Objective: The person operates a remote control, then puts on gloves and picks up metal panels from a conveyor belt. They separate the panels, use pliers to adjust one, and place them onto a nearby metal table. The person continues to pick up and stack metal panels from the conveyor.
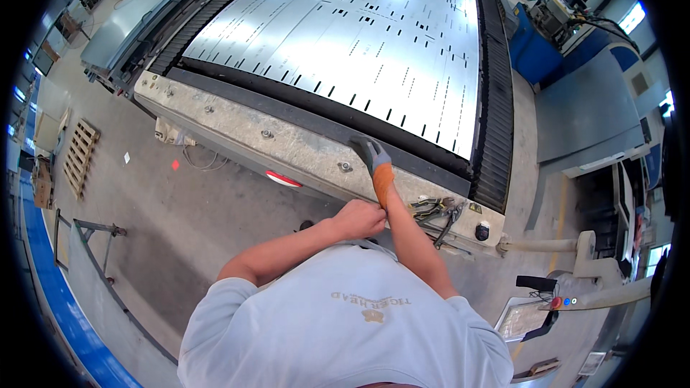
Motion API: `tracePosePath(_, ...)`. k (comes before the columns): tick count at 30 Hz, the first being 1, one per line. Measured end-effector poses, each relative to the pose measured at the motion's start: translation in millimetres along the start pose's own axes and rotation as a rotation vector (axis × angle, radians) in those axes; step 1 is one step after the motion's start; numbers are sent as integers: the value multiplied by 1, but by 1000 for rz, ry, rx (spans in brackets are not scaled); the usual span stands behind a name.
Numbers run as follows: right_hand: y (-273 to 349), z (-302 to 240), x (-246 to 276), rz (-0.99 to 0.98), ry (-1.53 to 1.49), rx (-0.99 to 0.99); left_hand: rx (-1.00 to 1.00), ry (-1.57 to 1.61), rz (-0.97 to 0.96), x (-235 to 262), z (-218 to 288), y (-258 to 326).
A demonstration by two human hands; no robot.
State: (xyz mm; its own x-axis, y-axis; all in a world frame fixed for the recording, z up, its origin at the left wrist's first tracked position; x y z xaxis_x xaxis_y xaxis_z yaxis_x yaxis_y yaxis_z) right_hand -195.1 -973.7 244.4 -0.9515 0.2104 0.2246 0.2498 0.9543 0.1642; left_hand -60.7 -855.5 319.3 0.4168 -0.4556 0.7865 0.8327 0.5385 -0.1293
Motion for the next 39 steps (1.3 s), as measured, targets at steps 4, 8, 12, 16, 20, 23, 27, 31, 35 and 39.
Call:
tracePosePath(4,-1,9,0,-67,-596,-97,63,-20,4,5,-10,11)
tracePosePath(8,1,13,-3,-123,-856,-30,33,36,35,9,-6,7)
tracePosePath(12,8,-16,-1,-523,-1157,-30,149,217,30,12,-12,11)
tracePosePath(16,41,-106,12,-879,-1289,234,558,1147,39,-14,-46,17)
tracePosePath(20,91,-154,11,-700,-772,396,701,1631,-24,12,-44,22)
tracePosePath(23,101,-146,-4,-852,-1407,216,586,1821,17,21,-35,27)
tracePosePath(27,99,-147,-11,-917,-1570,187,585,1913,134,25,-42,37)
tracePosePath(31,104,-163,5,-844,-732,376,612,1642,137,38,-45,38)
tracePosePath(35,120,-208,17,-1011,-1607,21,726,1300,80,68,-30,27)
tracePosePath(39,130,-209,10,-1074,-1628,46,427,923,228,74,6,9)
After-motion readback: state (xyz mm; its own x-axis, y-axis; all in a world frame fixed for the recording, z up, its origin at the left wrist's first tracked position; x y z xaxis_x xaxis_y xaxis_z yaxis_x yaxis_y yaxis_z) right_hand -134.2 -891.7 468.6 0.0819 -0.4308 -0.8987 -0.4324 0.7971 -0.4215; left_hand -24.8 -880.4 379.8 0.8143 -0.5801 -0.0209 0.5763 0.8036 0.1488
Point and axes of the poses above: each hand's wrist, its own y-axis away from the middle knuckle, its own x-axis out of the back of the hand, z = x × y, the point moved 1 cm from there along -y, towards the middle knuckle, and after that the axes turned 1 degree about -x, right-handed, at the moved point
